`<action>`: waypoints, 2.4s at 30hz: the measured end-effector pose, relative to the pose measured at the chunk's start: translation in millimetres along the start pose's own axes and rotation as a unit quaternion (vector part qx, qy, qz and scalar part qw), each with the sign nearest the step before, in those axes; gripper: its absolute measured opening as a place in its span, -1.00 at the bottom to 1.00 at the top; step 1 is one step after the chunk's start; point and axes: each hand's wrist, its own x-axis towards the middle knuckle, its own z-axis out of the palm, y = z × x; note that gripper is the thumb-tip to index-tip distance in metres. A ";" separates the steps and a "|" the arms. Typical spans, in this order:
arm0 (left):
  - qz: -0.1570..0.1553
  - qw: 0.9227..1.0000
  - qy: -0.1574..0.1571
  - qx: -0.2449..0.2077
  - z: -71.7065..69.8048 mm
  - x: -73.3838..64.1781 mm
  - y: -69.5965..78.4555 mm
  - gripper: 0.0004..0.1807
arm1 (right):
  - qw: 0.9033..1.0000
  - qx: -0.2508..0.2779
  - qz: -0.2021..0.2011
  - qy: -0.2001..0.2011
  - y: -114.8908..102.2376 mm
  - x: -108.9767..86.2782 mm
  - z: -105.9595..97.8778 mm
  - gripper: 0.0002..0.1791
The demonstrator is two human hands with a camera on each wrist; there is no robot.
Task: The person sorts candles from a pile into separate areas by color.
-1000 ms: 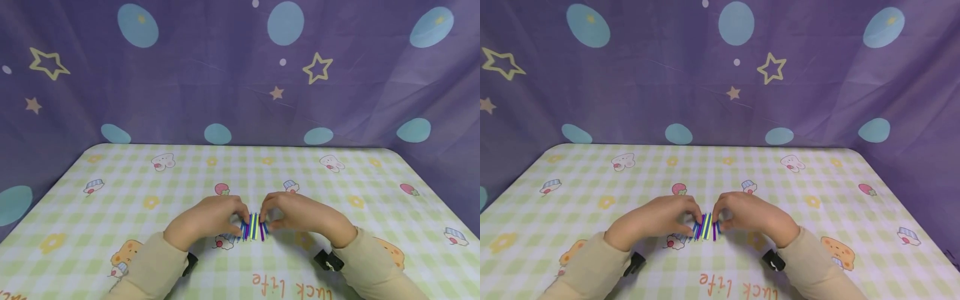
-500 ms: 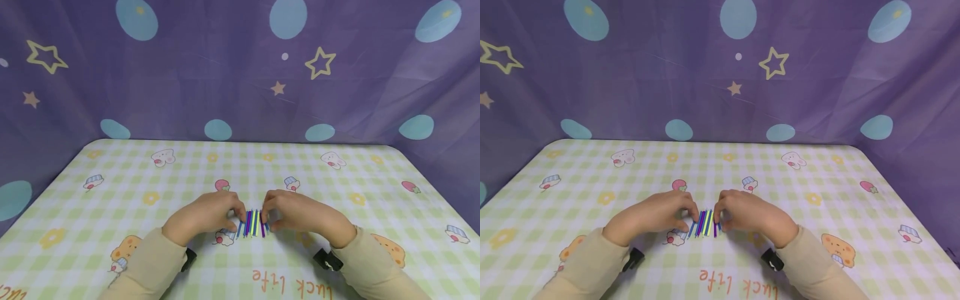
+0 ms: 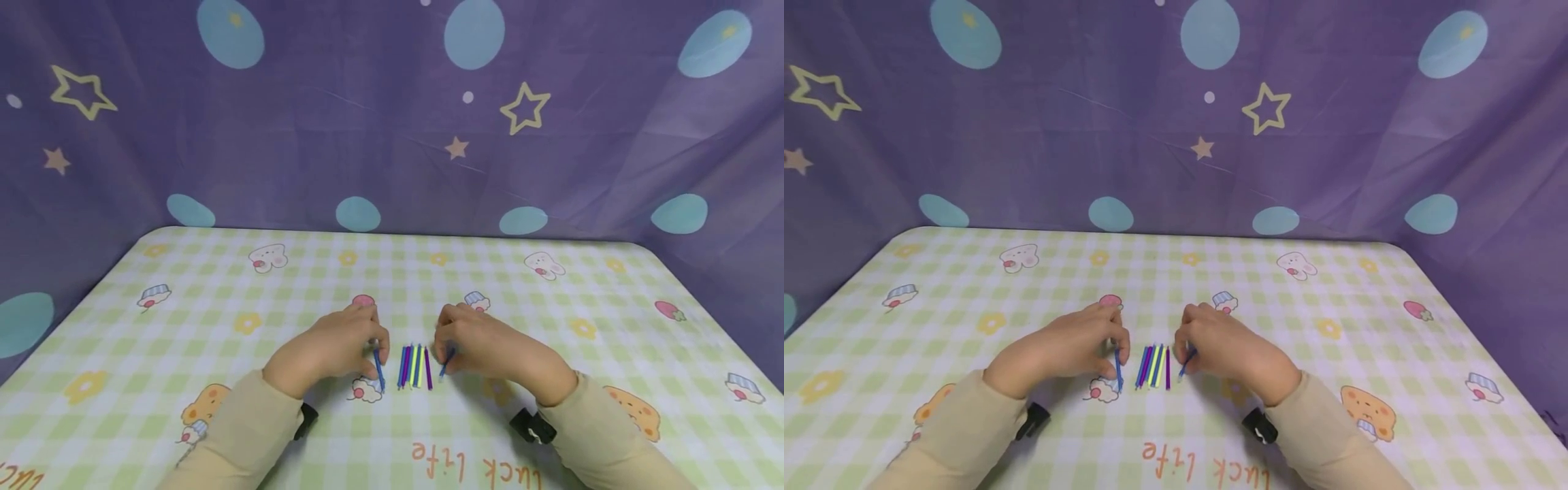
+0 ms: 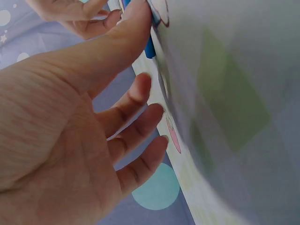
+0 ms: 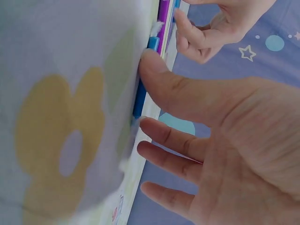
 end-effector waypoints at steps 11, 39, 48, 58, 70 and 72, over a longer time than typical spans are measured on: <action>-0.047 0.997 -0.037 -0.046 -7.4 -3.2 -8.5 -0.74 | 0.999 -0.021 -0.027 0.022 11.4 2.9 -3.1 -0.82; -0.109 0.992 -0.030 -0.058 -8.7 -7.4 -10.3 -0.77 | 1.000 0.014 -0.008 0.023 44.9 97.0 -3.4 -0.92; -0.085 0.996 -0.014 -0.023 -9.5 -6.7 -11.2 -0.79 | 0.999 -0.011 0.045 -0.017 45.7 108.3 -3.8 -0.83; -0.073 0.997 0.001 0.007 -8.3 -4.8 -9.1 -0.80 | 0.999 0.006 0.043 -0.031 46.2 94.0 -13.5 -0.90; -0.038 0.997 0.067 0.031 -4.9 -0.8 -6.2 -0.85 | 0.993 0.107 0.052 -0.012 30.5 43.1 -34.0 -0.74; -0.028 0.995 0.090 0.039 -4.1 1.2 -5.1 -0.87 | 0.992 0.117 0.053 -0.013 27.7 35.9 -32.6 -0.77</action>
